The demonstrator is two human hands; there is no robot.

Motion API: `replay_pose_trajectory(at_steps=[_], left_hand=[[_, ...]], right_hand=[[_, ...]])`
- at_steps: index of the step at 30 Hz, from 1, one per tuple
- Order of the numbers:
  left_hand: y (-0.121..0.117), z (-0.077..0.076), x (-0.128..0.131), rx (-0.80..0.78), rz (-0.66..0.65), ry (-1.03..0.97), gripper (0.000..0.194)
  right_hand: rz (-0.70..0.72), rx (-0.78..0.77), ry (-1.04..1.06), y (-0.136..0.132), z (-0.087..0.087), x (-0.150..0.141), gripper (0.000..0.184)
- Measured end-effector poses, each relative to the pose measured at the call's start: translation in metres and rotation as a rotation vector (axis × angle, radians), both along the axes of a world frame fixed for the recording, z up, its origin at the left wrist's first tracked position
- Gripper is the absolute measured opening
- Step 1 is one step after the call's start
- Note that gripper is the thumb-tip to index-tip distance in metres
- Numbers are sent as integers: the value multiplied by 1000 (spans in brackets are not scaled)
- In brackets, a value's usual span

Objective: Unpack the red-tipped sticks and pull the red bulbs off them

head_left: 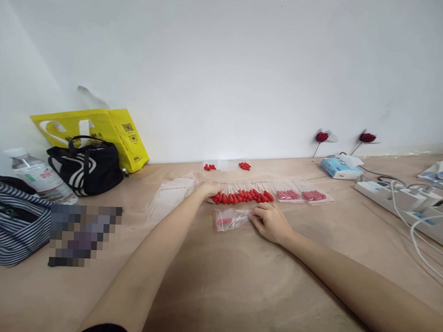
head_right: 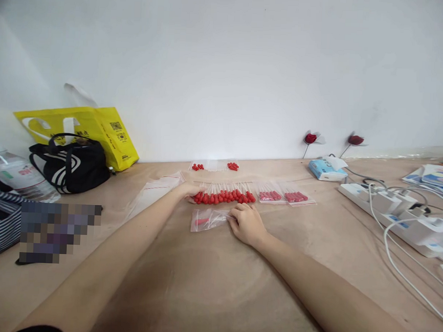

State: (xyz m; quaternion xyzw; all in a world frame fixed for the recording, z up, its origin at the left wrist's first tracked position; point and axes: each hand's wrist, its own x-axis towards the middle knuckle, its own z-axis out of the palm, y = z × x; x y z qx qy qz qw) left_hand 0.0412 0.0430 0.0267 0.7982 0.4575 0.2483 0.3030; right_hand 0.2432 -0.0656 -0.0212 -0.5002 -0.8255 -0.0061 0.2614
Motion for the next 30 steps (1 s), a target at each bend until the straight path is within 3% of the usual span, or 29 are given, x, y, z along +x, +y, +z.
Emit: replay_pose_trajectory(at_steps=[5, 9, 12, 17, 18, 20, 22, 24, 30], left_hand=[[3, 1, -9, -276, 287, 114, 30], [2, -1, -21, -345, 420, 131, 28], [-8, -5, -28, -265, 448, 95, 29], [-49, -15, -38, 72, 509, 5, 20], [-60, -18, -40, 149, 501, -13, 18], [-79, -23, -42, 361, 307, -48, 16], [-94, -27, -42, 411, 156, -34, 15], [-101, -28, -41, 371, 95, -12, 14], [-99, -26, -39, 194, 80, 50, 16]], right_hand=[[-8, 9, 6, 0, 0, 0, 16], [-6, 3, 6, 0, -1, -1, 16], [-6, 6, 8, 0, 0, -1, 15], [7, 3, 12, 0, 1, -1, 14], [10, 2, 15, 0, 1, -1, 14], [15, 1, 28, 0, 1, -1, 13], [23, -3, 47, 0, 1, -1, 13], [40, -6, 60, 0, 0, -1, 13], [36, -9, 71, 0, 0, -2, 13]])
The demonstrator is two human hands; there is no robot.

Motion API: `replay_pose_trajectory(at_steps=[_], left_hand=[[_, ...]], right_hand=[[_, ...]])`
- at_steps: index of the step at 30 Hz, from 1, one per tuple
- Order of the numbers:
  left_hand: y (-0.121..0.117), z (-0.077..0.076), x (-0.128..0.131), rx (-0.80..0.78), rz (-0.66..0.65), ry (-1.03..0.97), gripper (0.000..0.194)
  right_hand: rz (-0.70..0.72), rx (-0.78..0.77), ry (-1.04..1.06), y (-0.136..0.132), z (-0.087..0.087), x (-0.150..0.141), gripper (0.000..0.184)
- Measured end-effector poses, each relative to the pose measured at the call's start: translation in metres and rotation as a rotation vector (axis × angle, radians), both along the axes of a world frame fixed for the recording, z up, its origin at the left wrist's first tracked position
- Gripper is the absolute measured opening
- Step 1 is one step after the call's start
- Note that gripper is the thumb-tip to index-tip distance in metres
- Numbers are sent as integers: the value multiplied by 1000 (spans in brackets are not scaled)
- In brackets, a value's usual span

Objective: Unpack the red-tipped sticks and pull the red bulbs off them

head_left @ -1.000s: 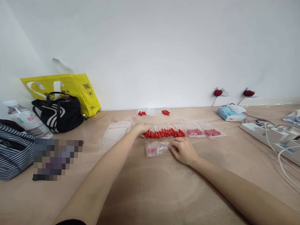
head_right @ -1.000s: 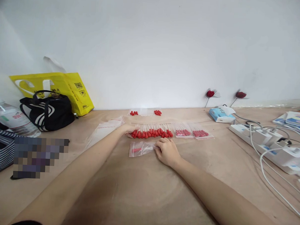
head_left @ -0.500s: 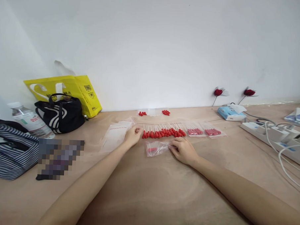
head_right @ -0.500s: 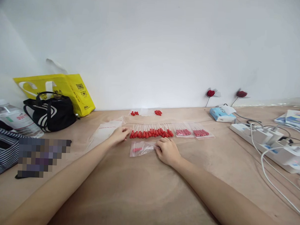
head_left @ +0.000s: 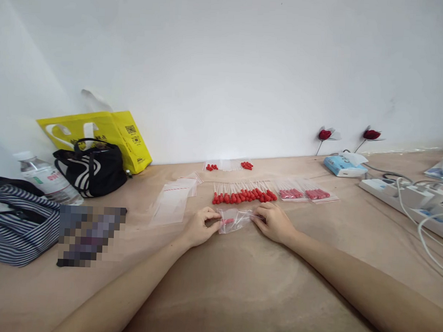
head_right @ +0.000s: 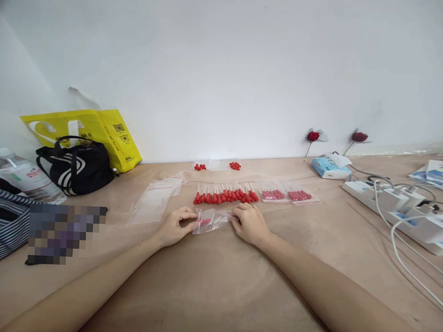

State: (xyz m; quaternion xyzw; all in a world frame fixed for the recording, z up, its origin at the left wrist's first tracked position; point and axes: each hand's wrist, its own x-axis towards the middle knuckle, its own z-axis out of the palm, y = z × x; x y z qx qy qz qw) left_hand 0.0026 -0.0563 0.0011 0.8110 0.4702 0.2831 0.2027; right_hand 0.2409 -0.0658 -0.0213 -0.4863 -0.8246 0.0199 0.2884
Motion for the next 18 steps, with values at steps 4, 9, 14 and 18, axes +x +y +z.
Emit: replay_pose_trajectory(at_steps=[4, 9, 14, 18], left_hand=[[-1, 1, 1, 13, -69, 39, 14], [-2, 2, -3, -31, -57, -116, 10], [4, 10, -22, -41, 56, -458, 19], [10, 18, -31, 217, 189, -726, 26]], right_hand=[[5, -20, 25, -1, 0, -4, 13], [18, -12, 20, -1, -1, -5, 13], [16, -11, 32, 2, -2, -2, 14], [32, -13, 43, 2, -2, -2, 15]])
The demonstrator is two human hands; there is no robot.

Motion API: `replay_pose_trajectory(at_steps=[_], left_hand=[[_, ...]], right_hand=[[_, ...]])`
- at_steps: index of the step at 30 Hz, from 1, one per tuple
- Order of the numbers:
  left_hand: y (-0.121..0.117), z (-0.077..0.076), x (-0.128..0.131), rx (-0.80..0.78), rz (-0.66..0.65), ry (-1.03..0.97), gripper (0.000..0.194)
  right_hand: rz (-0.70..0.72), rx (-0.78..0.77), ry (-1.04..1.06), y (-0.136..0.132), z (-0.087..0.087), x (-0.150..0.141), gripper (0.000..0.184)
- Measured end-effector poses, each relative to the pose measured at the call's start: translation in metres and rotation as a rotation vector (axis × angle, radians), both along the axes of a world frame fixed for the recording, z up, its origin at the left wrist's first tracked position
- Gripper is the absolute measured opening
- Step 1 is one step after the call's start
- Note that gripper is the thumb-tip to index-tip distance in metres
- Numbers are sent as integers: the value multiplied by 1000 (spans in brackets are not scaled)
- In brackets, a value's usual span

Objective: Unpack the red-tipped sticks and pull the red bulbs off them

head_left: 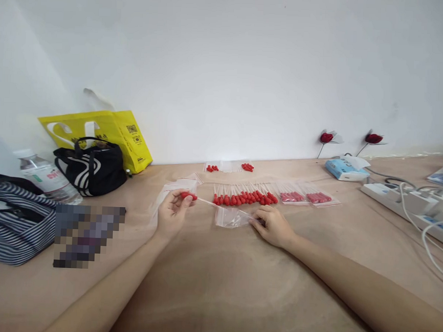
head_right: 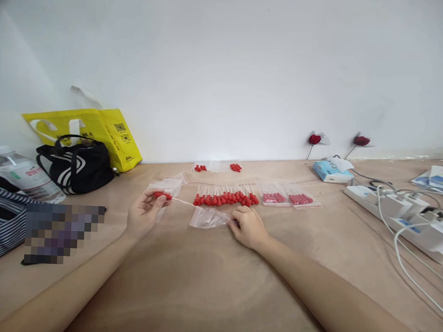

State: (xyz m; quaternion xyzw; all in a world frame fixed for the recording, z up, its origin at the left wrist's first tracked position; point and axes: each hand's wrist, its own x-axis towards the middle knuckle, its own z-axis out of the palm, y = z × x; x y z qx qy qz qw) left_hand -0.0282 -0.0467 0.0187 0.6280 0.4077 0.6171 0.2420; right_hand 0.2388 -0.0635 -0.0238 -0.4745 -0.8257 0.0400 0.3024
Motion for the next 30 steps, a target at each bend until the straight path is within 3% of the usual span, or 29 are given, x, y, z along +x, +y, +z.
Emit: replay_pose_trajectory(at_steps=[2, 5, 8, 11, 17, 24, 28, 30], left_hand=[[4, 4, 1, 127, 72, 59, 26], [16, 8, 6, 261, 115, 326, 22], [33, 10, 15, 331, 32, 576, 19], [50, 4, 27, 359, -99, 744, 22], [65, -8, 47, 333, -114, 937, 19], [65, -3, 54, 204, -121, 1039, 25], [56, 1, 52, 63, -242, 926, 35], [47, 1, 50, 27, -243, 826, 36]], right_hand=[[6, -1, -4, 0, 0, 0, 16], [16, -10, -7, 0, 0, -1, 15], [58, 6, 33, -2, 2, 0, 16], [143, 48, 58, -7, 6, -1, 35], [252, 2, -48, -14, 11, -3, 45], [254, -31, -38, -12, 9, -3, 42], [239, -48, -39, -13, 10, -4, 36], [221, -60, -41, -13, 10, -4, 31]])
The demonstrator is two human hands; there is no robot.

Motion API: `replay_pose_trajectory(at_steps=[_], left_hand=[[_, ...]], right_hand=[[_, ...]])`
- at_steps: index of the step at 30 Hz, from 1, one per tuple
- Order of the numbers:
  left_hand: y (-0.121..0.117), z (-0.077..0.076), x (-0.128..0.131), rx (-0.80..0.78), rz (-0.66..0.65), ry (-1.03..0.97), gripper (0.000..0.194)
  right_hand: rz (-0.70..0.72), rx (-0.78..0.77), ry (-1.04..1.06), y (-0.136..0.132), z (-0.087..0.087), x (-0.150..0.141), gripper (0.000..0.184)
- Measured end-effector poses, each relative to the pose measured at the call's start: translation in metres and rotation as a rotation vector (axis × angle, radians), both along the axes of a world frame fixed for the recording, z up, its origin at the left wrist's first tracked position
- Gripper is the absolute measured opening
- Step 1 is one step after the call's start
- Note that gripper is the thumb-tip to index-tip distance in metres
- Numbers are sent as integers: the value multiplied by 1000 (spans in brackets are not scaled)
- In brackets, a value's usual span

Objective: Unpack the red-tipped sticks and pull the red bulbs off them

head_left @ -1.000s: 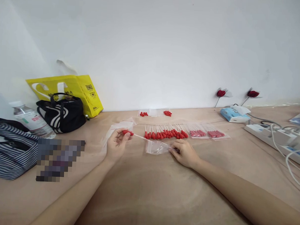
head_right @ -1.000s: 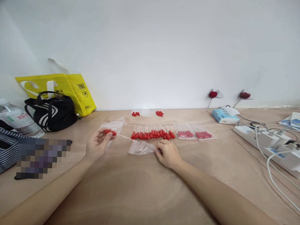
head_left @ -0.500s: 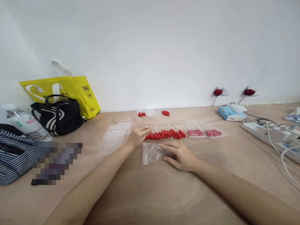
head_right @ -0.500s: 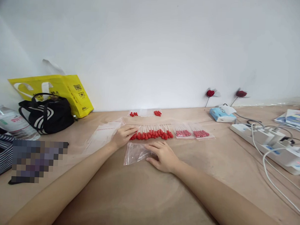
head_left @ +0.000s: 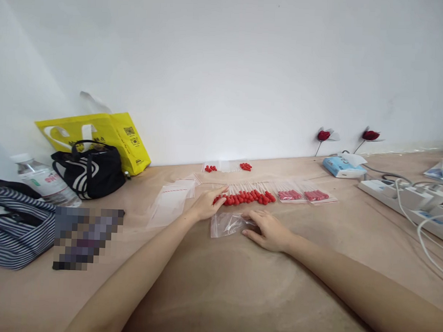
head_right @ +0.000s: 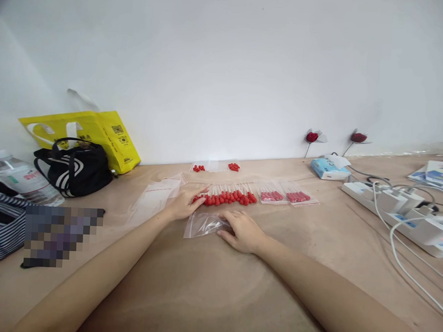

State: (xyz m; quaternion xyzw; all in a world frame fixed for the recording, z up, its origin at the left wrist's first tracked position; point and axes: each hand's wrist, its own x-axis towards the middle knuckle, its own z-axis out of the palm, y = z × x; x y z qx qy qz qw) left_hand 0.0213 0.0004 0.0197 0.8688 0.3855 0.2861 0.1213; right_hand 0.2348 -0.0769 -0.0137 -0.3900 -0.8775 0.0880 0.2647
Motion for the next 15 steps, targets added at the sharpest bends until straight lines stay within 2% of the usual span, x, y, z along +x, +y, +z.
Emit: replay_pose_trajectory(at_steps=[4, 7, 10, 15], left_hand=[[-23, -7, -9, -3, 277, -157, 23], [-40, -13, -16, -183, 396, -155, 31], [-52, -18, -17, -361, 370, -192, 33], [-59, -22, -11, -471, 294, -428, 44]], right_hand=[[-4, 1, -2, 1, -1, 0, 25], [13, -1, 8, 2, -1, 0, 26], [29, -17, 18, 1, 0, 0, 31], [21, -42, 52, 1, -3, 1, 52]])
